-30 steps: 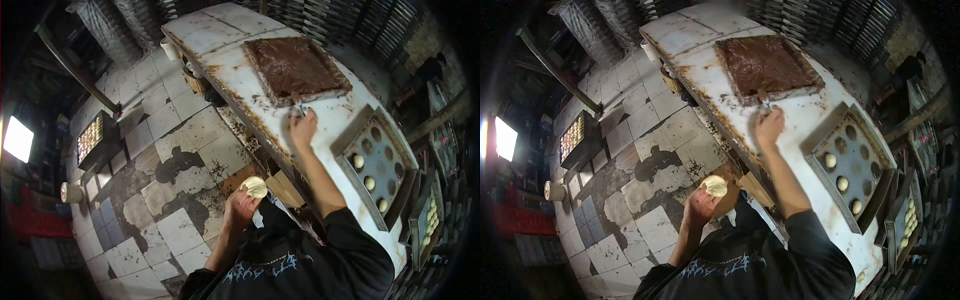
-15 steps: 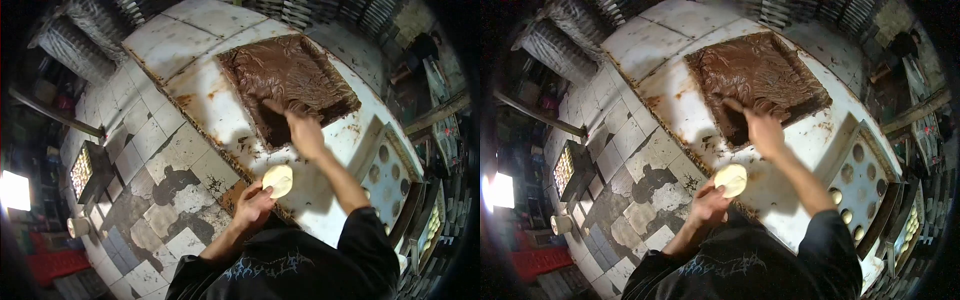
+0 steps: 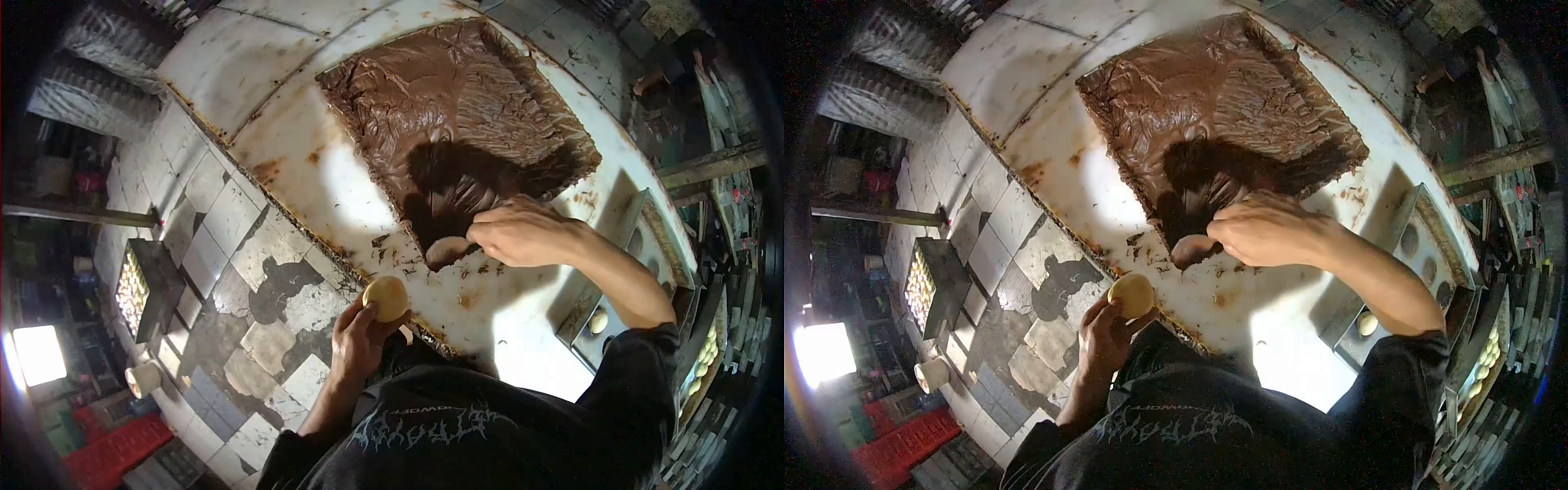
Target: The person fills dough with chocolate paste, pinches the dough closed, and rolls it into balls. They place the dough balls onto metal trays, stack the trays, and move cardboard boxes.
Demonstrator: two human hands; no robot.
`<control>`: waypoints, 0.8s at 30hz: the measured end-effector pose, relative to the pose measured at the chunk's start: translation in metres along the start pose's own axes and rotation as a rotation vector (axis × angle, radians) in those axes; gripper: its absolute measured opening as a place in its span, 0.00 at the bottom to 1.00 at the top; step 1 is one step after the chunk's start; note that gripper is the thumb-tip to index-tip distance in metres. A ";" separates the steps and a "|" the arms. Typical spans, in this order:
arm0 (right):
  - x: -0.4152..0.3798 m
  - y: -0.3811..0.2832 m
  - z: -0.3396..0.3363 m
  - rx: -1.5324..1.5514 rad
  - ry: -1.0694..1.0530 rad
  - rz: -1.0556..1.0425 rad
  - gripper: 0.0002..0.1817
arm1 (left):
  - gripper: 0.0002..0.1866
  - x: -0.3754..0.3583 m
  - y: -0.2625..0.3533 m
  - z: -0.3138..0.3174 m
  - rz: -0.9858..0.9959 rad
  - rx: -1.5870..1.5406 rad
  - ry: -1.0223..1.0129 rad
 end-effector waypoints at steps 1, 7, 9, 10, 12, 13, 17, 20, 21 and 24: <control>-0.007 -0.004 -0.008 -0.008 0.007 0.002 0.04 | 0.22 0.000 0.002 0.003 -0.016 -0.073 -0.054; -0.040 -0.071 -0.032 0.048 0.667 0.007 0.11 | 0.27 -0.018 0.023 0.047 -0.172 -0.277 -0.392; -0.031 -0.078 -0.017 0.071 0.721 0.003 0.13 | 0.28 -0.033 0.030 0.049 -0.188 -0.326 -0.508; -0.028 -0.081 -0.009 0.104 0.763 0.014 0.15 | 0.29 -0.040 0.034 0.046 -0.171 -0.419 -0.630; -0.030 -0.079 0.005 0.110 0.814 0.065 0.15 | 0.31 -0.045 0.043 0.018 -0.190 -0.483 -0.614; -0.033 -0.077 0.016 0.131 0.863 0.125 0.15 | 0.31 -0.052 0.047 0.020 -0.204 -0.535 -0.613; -0.050 -0.069 0.111 0.283 0.898 0.646 0.13 | 0.35 -0.084 0.058 -0.018 0.091 -0.085 -0.580; -0.051 -0.093 0.144 0.251 0.937 0.948 0.10 | 0.41 -0.105 0.041 -0.040 0.151 -0.044 -0.597; -0.047 -0.111 0.144 0.252 0.934 0.951 0.10 | 0.45 -0.111 0.031 -0.041 0.109 -0.143 -0.657; -0.044 -0.172 0.116 -0.118 1.202 0.936 0.12 | 0.45 -0.120 -0.002 -0.056 0.021 -0.314 -0.692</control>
Point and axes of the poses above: each hand's wrist, its own x-axis towards the middle knuckle, its own z-axis out of the palm, y = z × x, the point moved 2 cm from there along x, towards the middle knuckle, and after that the axes turned 12 degrees about -x, right-handed, at the moved point
